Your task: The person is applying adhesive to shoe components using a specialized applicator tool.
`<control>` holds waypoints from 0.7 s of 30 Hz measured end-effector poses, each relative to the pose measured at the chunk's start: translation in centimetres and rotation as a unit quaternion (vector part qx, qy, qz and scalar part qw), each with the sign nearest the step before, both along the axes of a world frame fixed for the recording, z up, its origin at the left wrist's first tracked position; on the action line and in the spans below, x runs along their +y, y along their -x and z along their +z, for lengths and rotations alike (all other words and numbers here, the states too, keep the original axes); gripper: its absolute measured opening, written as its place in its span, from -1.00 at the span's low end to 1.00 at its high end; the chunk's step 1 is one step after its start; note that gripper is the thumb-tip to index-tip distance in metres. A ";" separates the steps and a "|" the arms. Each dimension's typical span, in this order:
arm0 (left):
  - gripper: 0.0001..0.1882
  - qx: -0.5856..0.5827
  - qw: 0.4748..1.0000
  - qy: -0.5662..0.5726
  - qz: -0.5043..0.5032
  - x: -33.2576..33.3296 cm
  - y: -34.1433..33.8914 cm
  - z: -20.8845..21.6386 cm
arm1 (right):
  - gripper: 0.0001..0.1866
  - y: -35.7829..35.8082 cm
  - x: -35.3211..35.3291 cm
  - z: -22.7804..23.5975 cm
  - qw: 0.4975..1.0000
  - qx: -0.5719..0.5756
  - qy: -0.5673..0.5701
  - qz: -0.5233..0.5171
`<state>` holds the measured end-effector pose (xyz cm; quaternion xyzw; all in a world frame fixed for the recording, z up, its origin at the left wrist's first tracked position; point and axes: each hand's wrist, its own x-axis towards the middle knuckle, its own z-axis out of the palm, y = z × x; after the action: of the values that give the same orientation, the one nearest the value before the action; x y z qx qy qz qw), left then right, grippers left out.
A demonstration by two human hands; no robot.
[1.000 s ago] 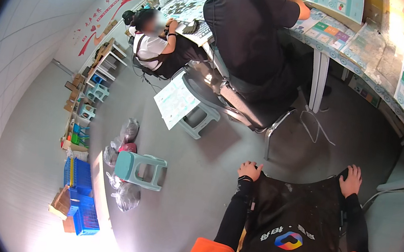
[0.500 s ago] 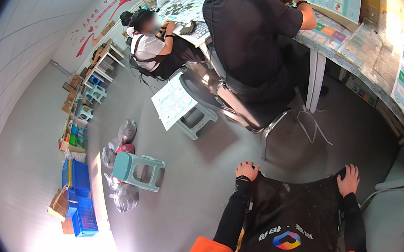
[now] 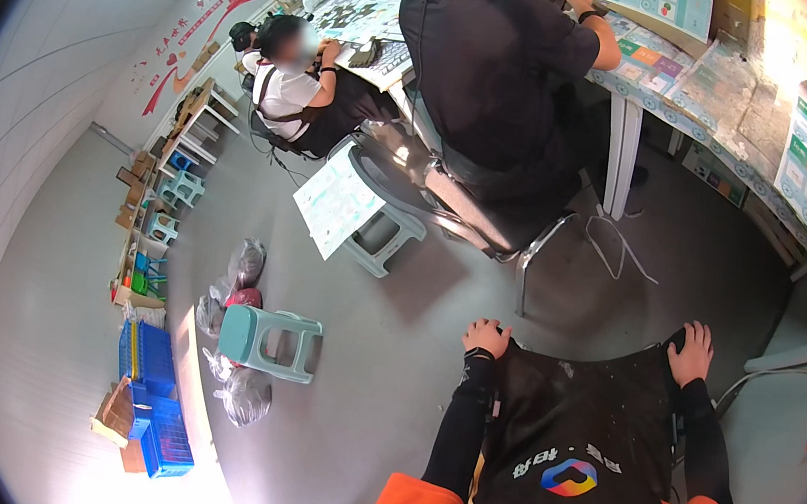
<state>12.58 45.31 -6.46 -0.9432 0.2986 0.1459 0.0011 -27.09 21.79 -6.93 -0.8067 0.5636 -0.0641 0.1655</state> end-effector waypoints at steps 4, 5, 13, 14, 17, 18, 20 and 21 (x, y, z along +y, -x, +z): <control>-0.51 -0.002 1.000 0.004 -0.001 0.0 -0.1 0.0 | -0.37 -0.1 0.1 0.2 1.000 0.003 -0.004 0.000; -0.51 -0.002 1.000 0.003 -0.002 0.0 -0.1 0.0 | -0.37 -0.2 0.1 0.3 1.000 0.003 -0.006 -0.001; -0.51 -0.008 1.000 0.010 -0.004 0.0 0.0 -0.2 | -0.36 -0.1 0.0 0.5 1.000 0.003 -0.009 -0.005; -0.51 -0.008 1.000 0.011 -0.003 -0.1 0.1 -0.2 | -0.36 0.0 0.0 0.5 1.000 0.002 -0.006 -0.005; -0.51 -0.011 1.000 0.007 0.000 0.1 0.0 0.0 | -0.37 -0.2 0.1 0.4 1.000 -0.001 -0.004 -0.002; -0.51 -0.013 1.000 0.004 -0.001 0.2 -0.1 0.0 | -0.37 -0.3 0.1 0.4 1.000 -0.002 -0.001 0.000; -0.51 -0.014 1.000 0.004 -0.001 0.3 -0.1 0.0 | -0.37 -0.3 0.2 0.4 1.000 -0.004 0.000 0.000; -0.51 -0.014 1.000 0.004 -0.003 0.2 0.0 0.1 | -0.37 -0.2 0.2 0.4 1.000 -0.003 0.000 -0.002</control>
<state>12.54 45.54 -6.40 -0.9443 0.3016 0.1319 0.0018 -26.89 22.01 -6.51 -0.8056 0.5644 -0.0673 0.1672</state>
